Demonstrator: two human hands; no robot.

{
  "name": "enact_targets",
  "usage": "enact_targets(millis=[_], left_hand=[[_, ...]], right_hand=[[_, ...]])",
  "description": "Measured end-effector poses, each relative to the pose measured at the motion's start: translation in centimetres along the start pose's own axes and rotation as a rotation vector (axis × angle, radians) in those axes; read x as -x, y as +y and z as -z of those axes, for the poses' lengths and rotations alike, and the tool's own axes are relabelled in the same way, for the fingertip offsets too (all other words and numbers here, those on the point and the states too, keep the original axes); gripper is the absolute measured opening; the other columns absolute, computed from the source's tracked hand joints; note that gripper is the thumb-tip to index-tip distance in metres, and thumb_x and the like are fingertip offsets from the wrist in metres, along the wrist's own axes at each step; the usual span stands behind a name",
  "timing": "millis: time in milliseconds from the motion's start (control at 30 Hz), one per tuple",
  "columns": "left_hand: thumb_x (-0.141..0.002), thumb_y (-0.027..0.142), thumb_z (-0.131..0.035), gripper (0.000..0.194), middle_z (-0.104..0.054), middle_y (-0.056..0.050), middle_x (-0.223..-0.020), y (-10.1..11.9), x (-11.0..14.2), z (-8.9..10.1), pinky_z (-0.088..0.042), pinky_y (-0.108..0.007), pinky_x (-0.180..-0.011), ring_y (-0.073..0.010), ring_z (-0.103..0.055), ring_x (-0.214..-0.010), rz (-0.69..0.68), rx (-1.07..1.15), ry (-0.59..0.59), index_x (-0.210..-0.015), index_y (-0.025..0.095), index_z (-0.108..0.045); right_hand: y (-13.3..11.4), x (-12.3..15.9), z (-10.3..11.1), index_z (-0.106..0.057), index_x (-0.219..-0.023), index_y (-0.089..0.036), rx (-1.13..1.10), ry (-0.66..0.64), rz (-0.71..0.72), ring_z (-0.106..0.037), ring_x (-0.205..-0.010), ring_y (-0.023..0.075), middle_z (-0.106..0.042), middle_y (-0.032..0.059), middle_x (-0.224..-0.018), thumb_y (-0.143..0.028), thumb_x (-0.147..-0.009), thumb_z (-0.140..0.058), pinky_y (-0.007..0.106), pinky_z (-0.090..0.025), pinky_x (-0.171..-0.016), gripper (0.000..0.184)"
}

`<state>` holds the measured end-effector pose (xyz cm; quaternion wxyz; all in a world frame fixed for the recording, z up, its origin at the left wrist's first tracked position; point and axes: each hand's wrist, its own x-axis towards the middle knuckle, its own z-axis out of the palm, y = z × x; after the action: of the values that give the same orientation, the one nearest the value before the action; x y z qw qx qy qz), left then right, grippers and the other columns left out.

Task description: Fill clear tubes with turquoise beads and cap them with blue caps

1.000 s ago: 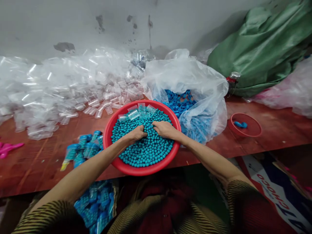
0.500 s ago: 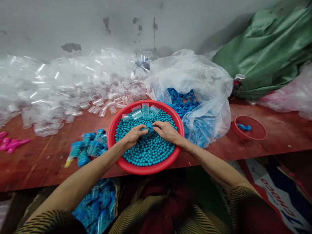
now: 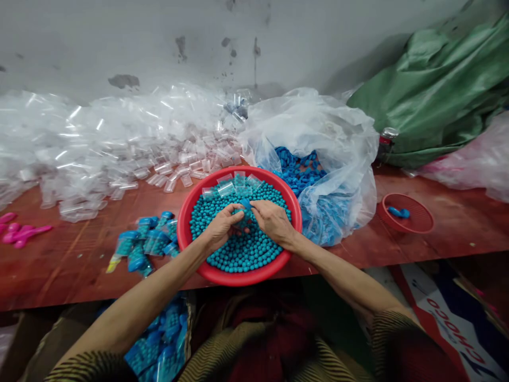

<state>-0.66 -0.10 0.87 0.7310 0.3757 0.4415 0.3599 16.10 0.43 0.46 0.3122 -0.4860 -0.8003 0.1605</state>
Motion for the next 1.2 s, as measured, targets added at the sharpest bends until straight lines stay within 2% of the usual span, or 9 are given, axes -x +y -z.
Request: enact_targets(millis=[100,167,300,400,533,667,767,1000,1200], left_hand=[[-0.065,0.037,-0.075,0.045,-0.067,-0.001,-0.075,-0.1,0.2,0.0,-0.041,-0.018,-0.038,-0.0151,-0.064,-0.052,0.010,0.042,0.003,-0.095,0.020,-0.046],[-0.066,0.038,-0.074,0.044,-0.067,-0.001,-0.073,-0.3,0.4,-0.1,-0.040,-0.017,-0.036,-0.0148,-0.063,-0.050,0.004,0.036,0.004,-0.093,0.019,-0.046],[-0.067,0.039,-0.073,0.041,-0.065,0.000,-0.068,-0.4,0.9,-0.6,-0.040,-0.017,-0.037,-0.0117,-0.060,-0.046,-0.064,0.011,-0.016,-0.092,0.018,-0.047],[-0.067,0.040,-0.073,0.049,-0.064,0.001,-0.067,0.0,1.3,-0.9,-0.040,-0.017,-0.037,-0.0111,-0.058,-0.045,-0.092,0.005,0.012,-0.102,0.018,-0.047],[-0.067,0.043,-0.072,0.060,-0.062,0.001,-0.067,0.2,1.9,-0.9,-0.036,-0.017,-0.033,-0.0108,-0.056,-0.043,-0.074,-0.056,0.085,-0.114,0.017,-0.045],[-0.068,0.044,-0.070,0.060,-0.059,0.003,-0.064,-0.2,2.1,-0.9,-0.032,-0.016,-0.031,-0.0085,-0.052,-0.040,-0.102,-0.132,0.153,-0.116,0.017,-0.046],[-0.069,0.043,-0.068,0.059,-0.057,0.004,-0.060,-0.4,2.1,-0.9,-0.030,-0.015,-0.031,-0.0078,-0.049,-0.038,-0.105,-0.167,0.186,-0.117,0.016,-0.046],[-0.068,0.045,-0.070,0.067,-0.059,0.003,-0.064,-0.4,2.6,-1.0,-0.031,-0.015,-0.033,-0.0073,-0.051,-0.040,-0.076,-0.101,0.120,-0.122,0.016,-0.043],[-0.067,0.043,-0.072,0.074,-0.061,0.002,-0.064,-0.4,2.8,-1.2,-0.032,-0.015,-0.033,-0.0086,-0.053,-0.041,-0.047,-0.028,0.066,-0.129,0.017,-0.041]], right_hand=[[-0.2,-0.2,0.6,-0.064,-0.099,-0.015,-0.211,0.043,-0.087,-0.064,-0.083,0.0174,-0.069,0.0073,-0.092,-0.019,-0.089,-0.047,0.028,-0.046,-0.077,0.021],[-0.3,-0.3,1.0,-0.065,-0.095,-0.016,-0.329,0.001,-0.109,-0.063,-0.076,0.0147,-0.069,0.0034,-0.083,-0.021,-0.088,-0.048,0.025,-0.045,-0.071,0.019],[-0.7,-0.4,1.4,-0.066,-0.088,-0.017,-0.398,-0.084,-0.096,-0.060,-0.070,0.0125,-0.067,0.0001,-0.076,-0.022,-0.087,-0.050,0.023,-0.043,-0.068,0.016],[-0.7,-0.2,1.2,-0.066,-0.088,-0.018,-0.416,0.026,-0.119,-0.061,-0.071,0.0126,-0.068,-0.0002,-0.077,-0.025,-0.087,-0.051,0.023,-0.045,-0.068,0.016],[-0.6,0.4,0.5,-0.066,-0.094,-0.018,-0.228,0.202,-0.026,-0.064,-0.084,0.0164,-0.070,0.0053,-0.090,-0.023,-0.088,-0.049,0.027,-0.047,-0.078,0.018],[-1.0,1.0,0.8,-0.066,-0.097,-0.015,0.016,0.168,0.120,-0.063,-0.083,0.0192,-0.070,0.0091,-0.088,-0.021,-0.091,-0.045,0.031,-0.047,-0.078,0.022],[-1.3,1.1,1.3,-0.067,-0.096,-0.014,0.147,0.168,0.115,-0.062,-0.080,0.0205,-0.069,0.0099,-0.082,-0.022,-0.092,-0.043,0.034,-0.046,-0.078,0.025],[-0.9,1.3,0.4,-0.066,-0.094,-0.017,-0.211,-0.004,0.053,-0.064,-0.083,0.0161,-0.070,0.0055,-0.089,-0.019,-0.087,-0.050,0.027,-0.047,-0.077,0.017],[-1.2,1.3,0.5,-0.067,-0.085,-0.018,-0.553,-0.049,-0.159,-0.059,-0.068,0.0121,-0.067,-0.0011,-0.074,-0.025,-0.084,-0.052,0.023,-0.045,-0.068,0.017]])
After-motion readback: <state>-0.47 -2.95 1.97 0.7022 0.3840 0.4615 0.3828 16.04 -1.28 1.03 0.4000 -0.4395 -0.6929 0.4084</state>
